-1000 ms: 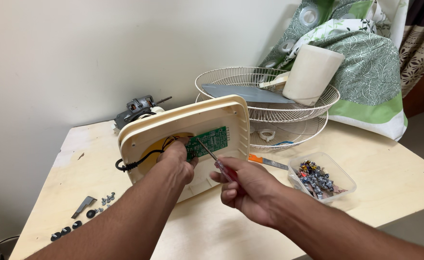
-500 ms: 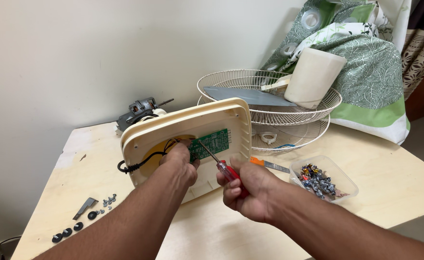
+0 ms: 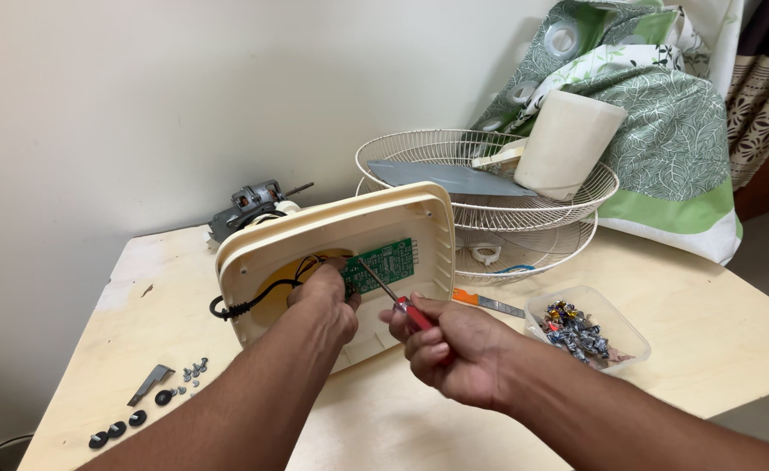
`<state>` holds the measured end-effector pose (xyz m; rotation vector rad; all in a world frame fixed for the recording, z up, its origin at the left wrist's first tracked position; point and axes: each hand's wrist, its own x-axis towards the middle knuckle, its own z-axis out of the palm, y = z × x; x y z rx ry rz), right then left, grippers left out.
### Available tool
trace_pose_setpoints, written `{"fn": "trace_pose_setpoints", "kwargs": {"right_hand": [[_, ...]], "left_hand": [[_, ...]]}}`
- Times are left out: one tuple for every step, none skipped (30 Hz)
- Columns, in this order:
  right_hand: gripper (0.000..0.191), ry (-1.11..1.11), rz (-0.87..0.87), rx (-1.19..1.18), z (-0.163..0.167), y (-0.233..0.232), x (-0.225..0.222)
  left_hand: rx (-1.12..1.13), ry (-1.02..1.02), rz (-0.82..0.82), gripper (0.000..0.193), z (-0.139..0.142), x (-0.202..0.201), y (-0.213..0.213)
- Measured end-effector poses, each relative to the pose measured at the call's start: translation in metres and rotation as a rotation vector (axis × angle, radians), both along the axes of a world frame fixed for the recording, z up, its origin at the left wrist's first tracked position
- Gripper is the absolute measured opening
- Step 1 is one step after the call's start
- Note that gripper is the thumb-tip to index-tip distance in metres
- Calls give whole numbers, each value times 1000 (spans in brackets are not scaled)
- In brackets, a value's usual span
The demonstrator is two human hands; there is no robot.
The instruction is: The person services an electric fan lying on a table. They use a red-handled screwdriver to unscrew and remove the green circuit board from the fan housing, handle and reposition the board and its wires, screw the board back into place, and finally fit the gray back cover onto the housing.
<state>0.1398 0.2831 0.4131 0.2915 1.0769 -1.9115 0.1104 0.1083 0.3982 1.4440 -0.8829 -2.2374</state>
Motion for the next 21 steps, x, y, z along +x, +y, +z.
{"fn": "trace_pose_setpoints", "kwargs": {"right_hand": [[34,93,7,81,2,0,1],[34,242,8,227,6,0,3],[35,392,12,373,10,-2,5],[37,543,17,518,15,-3,8],[36,647,47,587,19,-3,11],[35,752,78,655,23,-4,13],[36,857,108,722,27,-4,15],[36,876,130,762,28,-5,16],[36,895,151,802,29,-7,17],[36,915,175,841,27,-7,16],[35,868,146,777,24,-8,16],[35,820,117,712,19,-9,16],[34,771,87,648,14,-11,16],[34,635,43,476,10,-11,13],[33,498,0,305,7,-10,10],[33,361,-43,135,5,-8,7],[30,325,-34,78,2,-6,7],[27,290,-28,20,2,-3,8],[24,253,-23,-38,2,-1,9],[21,288,-5,78,3,-1,10],[19,324,17,194,6,-3,11]], "left_hand": [[-2,9,-3,44,-1,0,0],[-4,17,-6,43,-1,0,0],[-6,12,-8,43,-1,0,0],[-7,7,-9,43,-2,-1,0],[-7,1,-11,43,-3,-1,0],[-12,10,-8,43,-4,-1,0],[-17,19,-7,44,-4,-1,0],[-22,27,-6,44,-5,-2,1],[-23,32,-1,45,-6,-2,1],[-23,38,6,46,-6,-2,1],[-23,43,13,46,-7,-2,2],[-23,47,14,47,-7,-1,2],[-23,51,15,48,-7,-1,2],[-24,54,15,49,-7,0,2],[-26,40,12,50,-7,1,2],[-28,26,8,51,-6,1,1],[-30,12,4,52,-6,2,1],[-36,17,3,51,-7,3,1],[-44,19,0,50,-7,3,2],[-50,22,-4,49,-8,3,3],[-50,24,-4,48,-8,3,4]]}}
